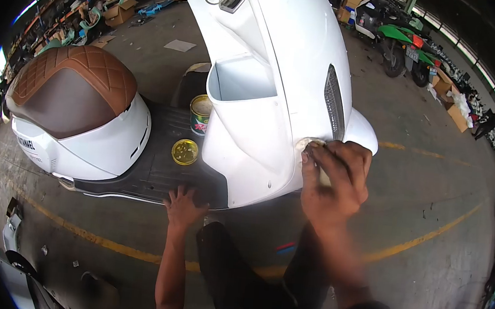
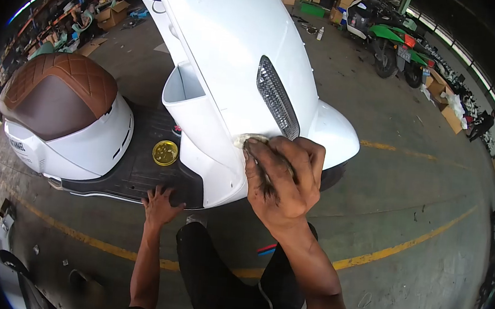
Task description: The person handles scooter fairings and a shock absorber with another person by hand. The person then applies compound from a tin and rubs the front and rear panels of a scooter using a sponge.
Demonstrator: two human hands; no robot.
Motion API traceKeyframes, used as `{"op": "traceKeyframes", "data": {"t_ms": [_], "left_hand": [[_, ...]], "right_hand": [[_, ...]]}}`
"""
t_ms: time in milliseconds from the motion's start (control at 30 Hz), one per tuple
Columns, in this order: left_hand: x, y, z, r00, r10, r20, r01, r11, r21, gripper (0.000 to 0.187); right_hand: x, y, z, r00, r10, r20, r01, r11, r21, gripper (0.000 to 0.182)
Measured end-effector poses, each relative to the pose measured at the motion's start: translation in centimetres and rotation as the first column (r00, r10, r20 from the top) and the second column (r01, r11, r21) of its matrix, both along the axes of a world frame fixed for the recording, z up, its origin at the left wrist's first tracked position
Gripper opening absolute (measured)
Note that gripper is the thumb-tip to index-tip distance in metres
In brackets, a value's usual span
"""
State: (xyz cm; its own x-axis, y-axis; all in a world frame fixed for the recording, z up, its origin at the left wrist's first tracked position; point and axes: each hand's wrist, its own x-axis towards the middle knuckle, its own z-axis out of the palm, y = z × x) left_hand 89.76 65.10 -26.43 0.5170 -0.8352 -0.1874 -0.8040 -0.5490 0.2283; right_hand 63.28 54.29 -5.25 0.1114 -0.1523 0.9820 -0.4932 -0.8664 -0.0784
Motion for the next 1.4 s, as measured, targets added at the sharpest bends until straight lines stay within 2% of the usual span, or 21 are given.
{"op": "traceKeyframes", "data": {"t_ms": [33, 100, 133, 167, 200, 267, 333, 467, 567, 633, 767, 867, 933, 967, 1033, 1133, 1200, 1233, 1333, 1400], "left_hand": [[1.5, -0.7, 0.4, 0.999, 0.039, 0.012, -0.039, 0.999, -0.026, 0.073], [5.3, -2.3, -1.8, 0.987, 0.076, 0.14, -0.049, 0.981, -0.185, 0.059], [6.4, -2.9, -3.1, 0.989, 0.042, 0.14, -0.014, 0.982, -0.19, 0.059], [7.1, -2.9, -4.9, 0.979, 0.092, 0.181, -0.037, 0.957, -0.288, 0.054], [7.7, -2.9, -5.8, 0.966, 0.149, 0.213, -0.057, 0.92, -0.387, 0.049], [7.4, -3.4, -5.0, 0.968, 0.13, 0.216, -0.031, 0.912, -0.409, 0.046], [6.9, -3.1, -4.8, 0.956, 0.148, 0.253, -0.034, 0.913, -0.407, 0.04], [7.1, -2.8, -5.1, 0.977, 0.108, 0.185, -0.024, 0.912, -0.409, 0.041], [7.7, -2.6, -5.5, 0.967, 0.115, 0.228, -0.004, 0.9, -0.437, 0.043], [7.5, -2.8, -5.3, 0.977, 0.121, 0.176, -0.036, 0.904, -0.425, 0.044], [7.3, -2.5, -5.3, 0.975, 0.117, 0.189, -0.036, 0.922, -0.386, 0.045], [7.3, -2.7, -4.5, 0.972, 0.124, 0.202, -0.033, 0.914, -0.404, 0.045], [7.1, -2.8, -4.4, 0.974, 0.135, 0.184, -0.038, 0.89, -0.454, 0.033], [7.2, -2.7, -4.6, 0.974, 0.134, 0.184, -0.036, 0.89, -0.454, 0.033], [7.3, -2.8, -5.2, 0.965, 0.143, 0.221, -0.023, 0.882, -0.47, 0.034], [7.5, -2.9, -5.6, 0.949, 0.151, 0.276, -0.006, 0.885, -0.466, 0.034], [7.4, -2.9, -4.9, 0.962, 0.145, 0.233, -0.025, 0.891, -0.453, 0.035], [7.3, -3.0, -4.7, 0.972, 0.136, 0.19, -0.041, 0.899, -0.435, 0.036], [7.2, -2.8, -4.9, 0.969, 0.14, 0.206, -0.026, 0.881, -0.473, 0.036], [7.2, -2.2, -4.9, 0.968, 0.136, 0.211, -0.026, 0.89, -0.455, 0.035]], "right_hand": [[0.1, 0.3, -0.3, 1.0, -0.023, 0.01, 0.023, 1.0, -0.014, 0.029], [2.1, -0.1, 2.2, 0.997, -0.012, 0.071, 0.018, 0.996, -0.083, 0.029], [3.5, -0.2, 4.1, 0.996, -0.014, 0.092, 0.024, 0.993, -0.115, 0.029], [4.4, -0.4, 5.3, 0.993, -0.02, 0.113, 0.037, 0.988, -0.152, 0.028], [4.2, 0.0, 4.8, 0.992, -0.055, 0.116, 0.07, 0.99, -0.126, 0.027], [3.5, 1.1, 1.9, 0.986, -0.129, 0.11, 0.139, 0.986, -0.089, 0.025], [3.1, 2.1, 0.0, 0.973, -0.214, 0.082, 0.221, 0.972, -0.077, 0.024], [5.5, 0.7, 3.8, 0.962, -0.219, 0.161, 0.247, 0.951, -0.185, 0.024], [4.3, 2.1, 1.1, 0.95, -0.29, 0.113, 0.303, 0.946, -0.114, 0.024], [4.3, 2.2, 1.2, 0.943, -0.317, 0.101, 0.328, 0.937, -0.121, 0.024], [6.2, 0.9, 4.7, 0.954, -0.241, 0.18, 0.274, 0.942, -0.193, 0.025], [4.8, 2.3, 1.4, 0.943, -0.309, 0.126, 0.322, 0.941, -0.1, 0.024], [4.1, 2.6, 0.0, 0.941, -0.327, 0.09, 0.335, 0.938, -0.086, 0.025], [4.6, 2.4, 1.0, 0.94, -0.329, 0.091, 0.336, 0.938, -0.086, 0.025], [5.5, 1.2, 3.8, 0.949, -0.296, 0.11, 0.313, 0.927, -0.208, 0.025], [5.0, 2.0, 2.5, 0.944, -0.311, 0.108, 0.325, 0.934, -0.15, 0.025], [4.0, 2.3, 0.7, 0.934, -0.343, 0.095, 0.352, 0.93, -0.104, 0.026], [4.3, 2.0, 1.3, 0.936, -0.339, 0.098, 0.349, 0.93, -0.112, 0.026], [5.6, 1.2, 4.6, 0.948, -0.29, 0.134, 0.311, 0.934, -0.177, 0.024], [5.4, 1.9, 3.3, 0.945, -0.296, 0.142, 0.314, 0.94, -0.131, 0.024]]}}
